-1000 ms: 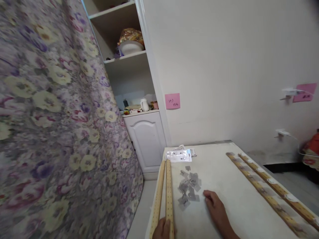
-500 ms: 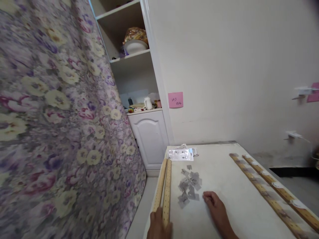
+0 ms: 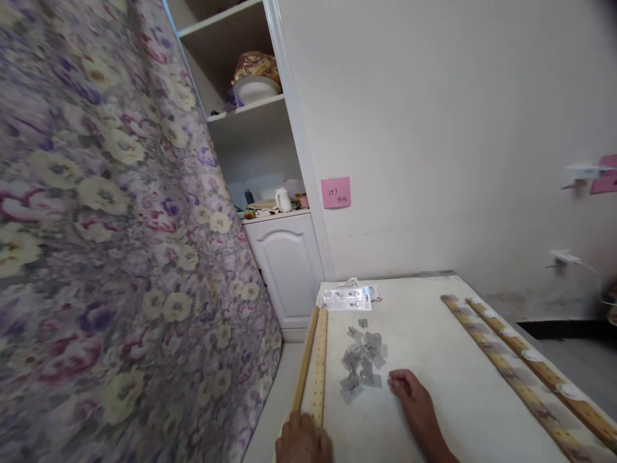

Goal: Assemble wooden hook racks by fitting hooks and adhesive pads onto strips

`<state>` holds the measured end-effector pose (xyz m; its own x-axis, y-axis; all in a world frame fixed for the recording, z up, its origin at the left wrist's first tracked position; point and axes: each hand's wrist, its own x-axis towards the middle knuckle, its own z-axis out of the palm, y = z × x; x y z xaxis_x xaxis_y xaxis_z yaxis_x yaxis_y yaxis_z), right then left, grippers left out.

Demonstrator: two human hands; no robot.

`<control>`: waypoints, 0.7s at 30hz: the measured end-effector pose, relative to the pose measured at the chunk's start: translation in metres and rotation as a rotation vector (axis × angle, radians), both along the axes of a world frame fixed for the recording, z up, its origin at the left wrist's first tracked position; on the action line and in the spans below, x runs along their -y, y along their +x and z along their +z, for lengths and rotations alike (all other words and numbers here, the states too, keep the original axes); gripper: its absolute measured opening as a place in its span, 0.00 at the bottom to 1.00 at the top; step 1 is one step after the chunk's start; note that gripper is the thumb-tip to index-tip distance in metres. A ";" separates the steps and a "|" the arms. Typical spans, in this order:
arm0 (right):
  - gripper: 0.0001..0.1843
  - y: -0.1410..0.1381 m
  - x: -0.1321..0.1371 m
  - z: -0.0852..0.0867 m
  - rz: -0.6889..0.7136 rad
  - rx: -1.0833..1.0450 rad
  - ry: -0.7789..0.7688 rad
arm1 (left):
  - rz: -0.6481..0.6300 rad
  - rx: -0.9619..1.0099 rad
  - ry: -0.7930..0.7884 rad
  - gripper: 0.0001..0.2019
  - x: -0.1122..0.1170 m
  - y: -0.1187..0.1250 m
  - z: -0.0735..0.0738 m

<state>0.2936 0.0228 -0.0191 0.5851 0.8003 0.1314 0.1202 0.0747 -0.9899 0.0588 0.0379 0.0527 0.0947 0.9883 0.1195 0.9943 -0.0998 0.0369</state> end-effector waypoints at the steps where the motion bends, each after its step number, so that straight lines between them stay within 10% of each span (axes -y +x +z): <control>1: 0.14 0.000 0.000 -0.001 0.004 -0.002 -0.006 | 0.003 0.002 -0.013 0.13 0.000 0.000 0.001; 21: 0.13 0.001 -0.006 -0.010 0.044 -0.059 0.031 | -0.089 0.145 0.071 0.16 -0.020 -0.026 -0.016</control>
